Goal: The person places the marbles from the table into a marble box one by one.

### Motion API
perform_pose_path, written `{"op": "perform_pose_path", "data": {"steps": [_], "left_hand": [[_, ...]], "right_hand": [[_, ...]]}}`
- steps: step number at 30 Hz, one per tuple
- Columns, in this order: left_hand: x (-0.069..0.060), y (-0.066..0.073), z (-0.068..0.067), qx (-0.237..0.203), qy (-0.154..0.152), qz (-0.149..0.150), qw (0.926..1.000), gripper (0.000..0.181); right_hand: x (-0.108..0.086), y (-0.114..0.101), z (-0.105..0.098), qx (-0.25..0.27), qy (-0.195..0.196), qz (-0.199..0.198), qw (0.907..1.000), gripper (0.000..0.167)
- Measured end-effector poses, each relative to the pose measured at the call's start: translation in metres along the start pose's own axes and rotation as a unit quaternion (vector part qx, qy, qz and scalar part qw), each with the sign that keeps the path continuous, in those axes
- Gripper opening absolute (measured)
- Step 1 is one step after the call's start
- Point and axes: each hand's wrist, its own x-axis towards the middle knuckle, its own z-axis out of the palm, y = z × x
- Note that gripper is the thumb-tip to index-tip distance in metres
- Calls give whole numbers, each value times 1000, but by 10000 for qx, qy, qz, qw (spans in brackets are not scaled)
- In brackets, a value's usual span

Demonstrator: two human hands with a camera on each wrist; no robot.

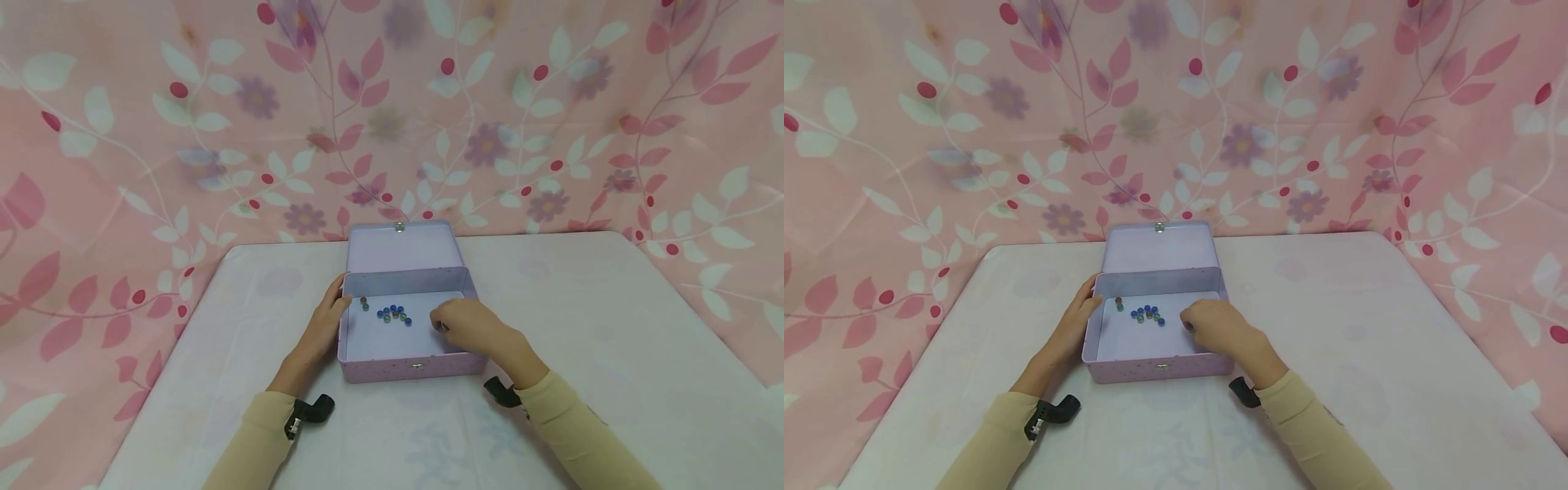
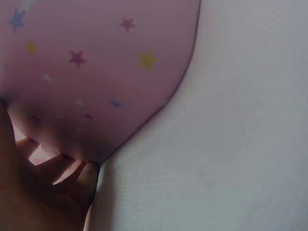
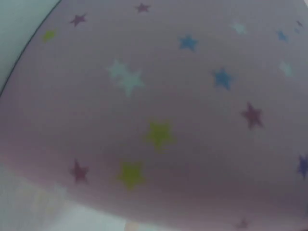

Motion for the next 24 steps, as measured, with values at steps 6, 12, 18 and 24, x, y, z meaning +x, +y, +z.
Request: {"op": "perform_pose_path", "data": {"steps": [6,12,18,24], "left_hand": [[2,0,1,20,-31,-3,10000,56],[3,1,2,21,-51,36,10000,58],[1,2,-1,110,-144,-23,9998,58],[-1,5,-9,516,-89,-15,9986,57]], "right_hand": [[2,0,4,-353,-78,190,9992,13],[1,-1,1,-257,-51,348,9991,14],[-4,4,-6,962,250,319,9945,16],[-10,15,-21,1547,1212,26,9805,18]]}}
